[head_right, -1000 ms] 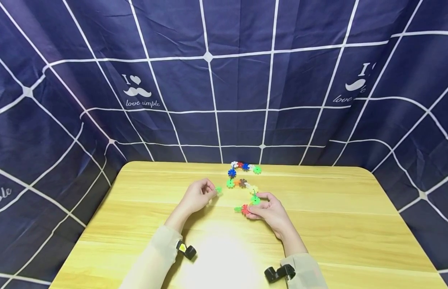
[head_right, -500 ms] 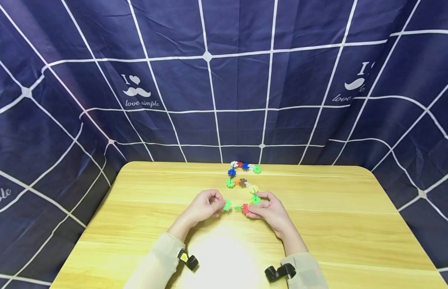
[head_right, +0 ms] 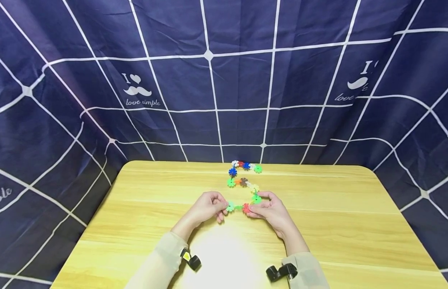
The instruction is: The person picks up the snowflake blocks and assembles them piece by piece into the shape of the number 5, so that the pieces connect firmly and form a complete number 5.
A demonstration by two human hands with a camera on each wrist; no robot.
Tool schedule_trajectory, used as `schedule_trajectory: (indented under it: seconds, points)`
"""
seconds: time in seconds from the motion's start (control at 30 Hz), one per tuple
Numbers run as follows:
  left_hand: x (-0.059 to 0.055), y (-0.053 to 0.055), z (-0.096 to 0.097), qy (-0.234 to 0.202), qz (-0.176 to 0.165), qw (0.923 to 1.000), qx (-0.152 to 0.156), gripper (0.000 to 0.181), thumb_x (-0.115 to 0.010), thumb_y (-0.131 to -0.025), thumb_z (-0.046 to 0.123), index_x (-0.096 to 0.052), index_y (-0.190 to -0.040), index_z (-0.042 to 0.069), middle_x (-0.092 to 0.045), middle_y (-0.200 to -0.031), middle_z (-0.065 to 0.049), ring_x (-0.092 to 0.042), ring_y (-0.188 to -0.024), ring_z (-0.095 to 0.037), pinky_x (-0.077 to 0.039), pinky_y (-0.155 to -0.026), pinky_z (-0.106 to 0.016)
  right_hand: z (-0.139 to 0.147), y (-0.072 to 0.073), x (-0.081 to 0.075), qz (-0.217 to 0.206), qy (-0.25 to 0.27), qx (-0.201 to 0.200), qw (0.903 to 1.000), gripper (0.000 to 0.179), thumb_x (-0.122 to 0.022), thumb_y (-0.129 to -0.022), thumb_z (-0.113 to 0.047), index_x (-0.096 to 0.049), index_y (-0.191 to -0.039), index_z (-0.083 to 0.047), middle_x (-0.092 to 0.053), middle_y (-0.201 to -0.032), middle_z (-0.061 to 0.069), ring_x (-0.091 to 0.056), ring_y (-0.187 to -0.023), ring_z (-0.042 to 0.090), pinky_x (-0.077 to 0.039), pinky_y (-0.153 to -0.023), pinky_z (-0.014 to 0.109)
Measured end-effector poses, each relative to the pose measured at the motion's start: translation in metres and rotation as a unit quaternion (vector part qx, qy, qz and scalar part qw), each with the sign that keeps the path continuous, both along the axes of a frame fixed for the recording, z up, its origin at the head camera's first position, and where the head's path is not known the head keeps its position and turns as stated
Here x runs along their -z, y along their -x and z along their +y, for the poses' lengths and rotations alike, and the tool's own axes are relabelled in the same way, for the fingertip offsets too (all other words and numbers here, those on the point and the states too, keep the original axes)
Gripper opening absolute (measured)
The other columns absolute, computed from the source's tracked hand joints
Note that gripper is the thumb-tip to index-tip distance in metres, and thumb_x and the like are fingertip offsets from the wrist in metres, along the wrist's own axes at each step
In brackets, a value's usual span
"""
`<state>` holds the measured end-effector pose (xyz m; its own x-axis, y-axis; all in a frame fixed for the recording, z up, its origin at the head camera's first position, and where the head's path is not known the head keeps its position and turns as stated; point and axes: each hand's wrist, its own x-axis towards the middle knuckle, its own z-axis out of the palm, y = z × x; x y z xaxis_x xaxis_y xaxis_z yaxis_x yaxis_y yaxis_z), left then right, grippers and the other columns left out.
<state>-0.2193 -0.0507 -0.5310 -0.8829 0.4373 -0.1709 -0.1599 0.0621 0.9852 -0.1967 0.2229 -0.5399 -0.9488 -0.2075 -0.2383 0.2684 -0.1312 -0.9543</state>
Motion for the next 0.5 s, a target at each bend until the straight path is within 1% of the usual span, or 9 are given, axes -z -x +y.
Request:
schedule_trajectory:
  seconds: [0.1, 0.33, 0.5]
  points:
    - [0.0011, 0.0003, 0.0015, 0.005, 0.002, 1.0000, 0.002, 0.008, -0.068, -0.105, 0.001, -0.065, -0.098, -0.004, -0.074, -0.079, -0.014, -0.067, -0.057, -0.014, -0.060, -0.054, -0.026, 0.0011, -0.0005, 0.0001, 0.001, -0.004, 0.000, 1.0000, 0.074, -0.070, -0.100, 0.011, -0.024, -0.157, 0.011, -0.076, -0.101, 0.017, -0.081, -0.092, 0.026, -0.065, -0.092, 0.040]
    - [0.0018, -0.0002, 0.0049, 0.032, 0.014, 0.9994, 0.001, 0.008, -0.070, -0.103, 0.003, -0.068, -0.097, 0.000, -0.078, -0.078, -0.012, -0.062, -0.050, -0.012, -0.049, -0.043, -0.021, 0.0024, -0.0009, 0.0001, 0.008, -0.008, -0.009, 0.9999, 0.072, -0.068, -0.101, 0.012, -0.024, -0.157, 0.011, -0.074, -0.096, 0.015, -0.081, -0.091, 0.026, -0.065, -0.091, 0.041]
    - [0.0021, -0.0001, 0.0057, 0.033, 0.015, 0.9993, -0.003, 0.008, -0.071, -0.103, 0.003, -0.068, -0.097, 0.000, -0.078, -0.078, -0.011, -0.060, -0.049, -0.011, -0.048, -0.042, -0.021, 0.0025, -0.0001, 0.0000, 0.011, -0.007, -0.012, 0.9998, 0.073, -0.068, -0.101, 0.012, -0.023, -0.158, 0.012, -0.074, -0.095, 0.014, -0.080, -0.091, 0.027, -0.065, -0.092, 0.041]
